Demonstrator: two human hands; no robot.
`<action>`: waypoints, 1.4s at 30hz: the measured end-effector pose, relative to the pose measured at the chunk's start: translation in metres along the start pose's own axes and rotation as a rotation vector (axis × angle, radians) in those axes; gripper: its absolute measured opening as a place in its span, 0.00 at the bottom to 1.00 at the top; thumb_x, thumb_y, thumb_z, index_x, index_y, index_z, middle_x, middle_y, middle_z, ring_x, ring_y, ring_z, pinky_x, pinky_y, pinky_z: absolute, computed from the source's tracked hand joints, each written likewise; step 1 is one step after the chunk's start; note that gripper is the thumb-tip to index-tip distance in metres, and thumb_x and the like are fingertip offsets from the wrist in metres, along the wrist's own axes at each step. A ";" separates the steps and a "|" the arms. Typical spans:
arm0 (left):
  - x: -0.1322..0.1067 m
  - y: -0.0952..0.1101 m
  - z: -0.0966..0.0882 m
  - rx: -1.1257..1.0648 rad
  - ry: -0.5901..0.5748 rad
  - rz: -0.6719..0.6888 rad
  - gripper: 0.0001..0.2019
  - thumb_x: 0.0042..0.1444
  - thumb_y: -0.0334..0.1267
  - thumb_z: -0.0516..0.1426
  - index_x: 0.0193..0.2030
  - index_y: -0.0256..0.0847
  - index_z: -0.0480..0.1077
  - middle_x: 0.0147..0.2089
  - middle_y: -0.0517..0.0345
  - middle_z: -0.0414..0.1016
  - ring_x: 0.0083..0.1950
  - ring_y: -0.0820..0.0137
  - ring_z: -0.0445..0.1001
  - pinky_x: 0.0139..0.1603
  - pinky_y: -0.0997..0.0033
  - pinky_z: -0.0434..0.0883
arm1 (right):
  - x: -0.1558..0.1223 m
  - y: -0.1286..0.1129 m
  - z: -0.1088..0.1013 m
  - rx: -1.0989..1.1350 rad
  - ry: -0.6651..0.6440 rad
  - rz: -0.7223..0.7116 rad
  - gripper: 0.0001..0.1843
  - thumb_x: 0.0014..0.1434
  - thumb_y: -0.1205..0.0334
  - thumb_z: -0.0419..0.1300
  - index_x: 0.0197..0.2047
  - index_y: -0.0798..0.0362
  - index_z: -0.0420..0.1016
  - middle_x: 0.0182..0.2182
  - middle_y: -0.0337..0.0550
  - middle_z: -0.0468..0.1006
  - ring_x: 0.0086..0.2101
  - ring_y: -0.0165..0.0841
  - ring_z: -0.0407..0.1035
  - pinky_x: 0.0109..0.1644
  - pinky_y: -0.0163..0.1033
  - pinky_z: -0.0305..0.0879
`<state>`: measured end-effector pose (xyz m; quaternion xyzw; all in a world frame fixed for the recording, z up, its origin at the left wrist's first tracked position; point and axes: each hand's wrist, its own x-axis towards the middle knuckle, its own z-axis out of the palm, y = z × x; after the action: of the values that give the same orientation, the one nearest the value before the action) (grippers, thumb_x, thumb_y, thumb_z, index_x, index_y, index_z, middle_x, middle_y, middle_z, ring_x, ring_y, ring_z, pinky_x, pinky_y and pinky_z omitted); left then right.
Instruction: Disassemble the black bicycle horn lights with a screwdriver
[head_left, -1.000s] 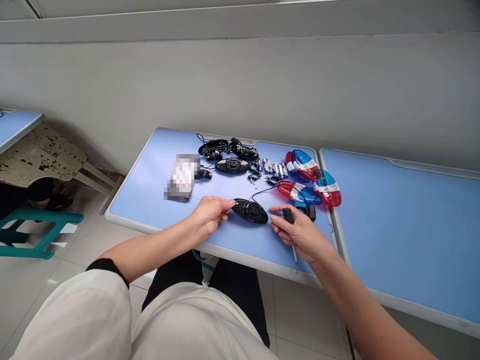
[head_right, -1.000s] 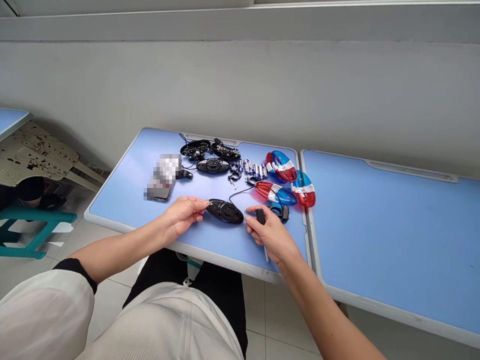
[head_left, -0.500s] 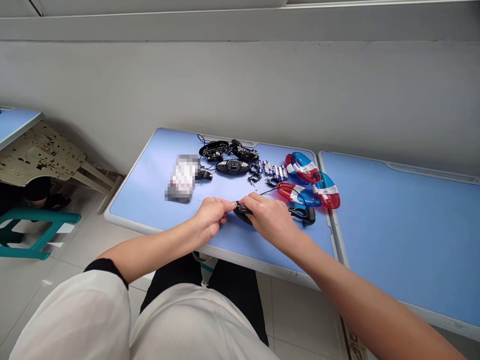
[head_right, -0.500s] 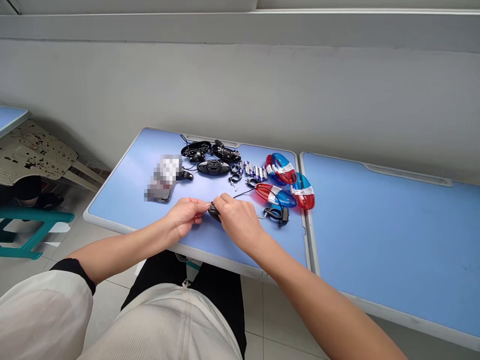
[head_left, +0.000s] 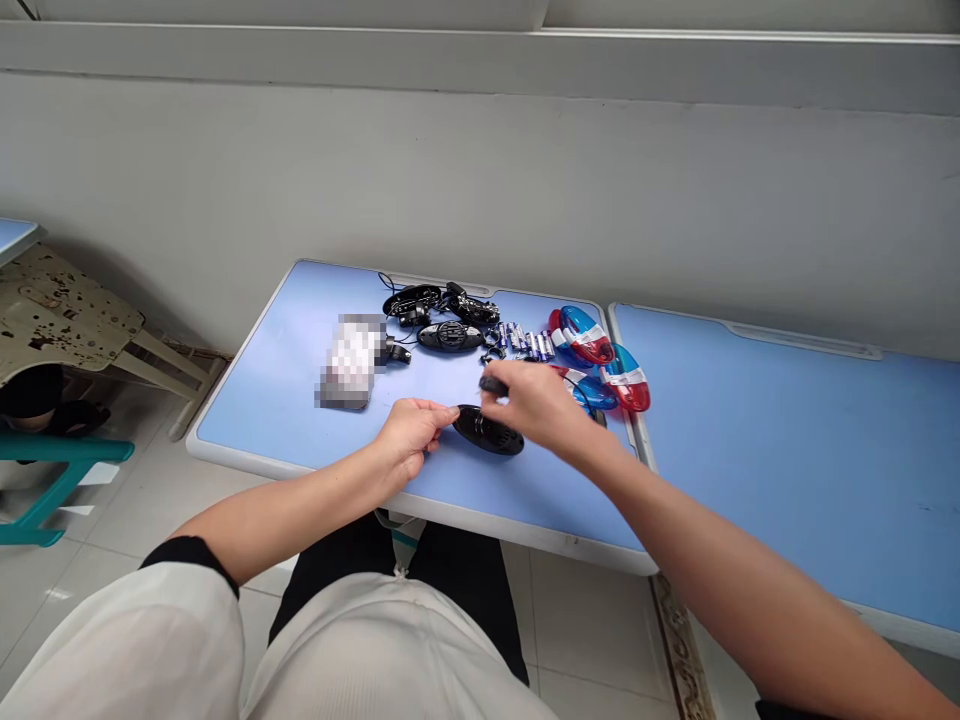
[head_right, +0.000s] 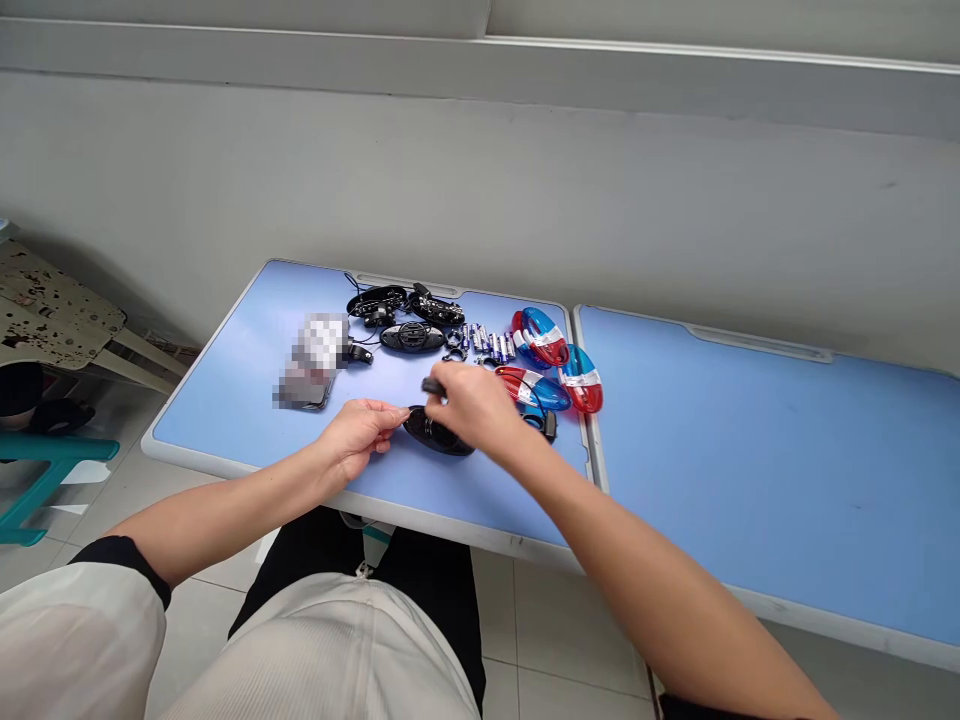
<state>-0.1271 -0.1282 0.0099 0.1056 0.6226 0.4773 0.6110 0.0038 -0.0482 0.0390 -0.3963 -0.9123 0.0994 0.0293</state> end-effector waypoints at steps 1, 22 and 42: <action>-0.001 0.000 0.000 0.017 -0.002 0.000 0.11 0.47 0.25 0.60 0.19 0.35 0.63 0.15 0.65 0.59 0.16 0.83 0.53 0.16 0.79 0.48 | 0.005 0.009 -0.003 -0.027 0.033 0.056 0.06 0.50 0.67 0.53 0.30 0.54 0.71 0.26 0.45 0.74 0.27 0.33 0.64 0.29 0.35 0.49; 0.008 -0.009 -0.008 1.358 -0.397 0.992 0.38 0.42 0.44 0.67 0.61 0.41 0.61 0.56 0.47 0.65 0.55 0.55 0.60 0.56 0.55 0.61 | 0.015 0.060 0.000 -0.074 0.247 0.151 0.07 0.55 0.61 0.56 0.31 0.54 0.73 0.29 0.47 0.77 0.30 0.37 0.68 0.30 0.38 0.53; 0.060 0.027 0.014 0.320 -0.832 -0.142 0.22 0.61 0.53 0.47 0.45 0.34 0.67 0.29 0.48 0.76 0.22 0.71 0.72 0.14 0.78 0.63 | -0.059 0.016 0.013 0.698 0.429 0.280 0.08 0.53 0.59 0.58 0.34 0.52 0.75 0.20 0.35 0.66 0.21 0.27 0.57 0.25 0.33 0.55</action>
<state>-0.1407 -0.0649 -0.0072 0.3388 0.3958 0.2488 0.8165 0.0539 -0.0826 0.0249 -0.4941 -0.7348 0.3202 0.3368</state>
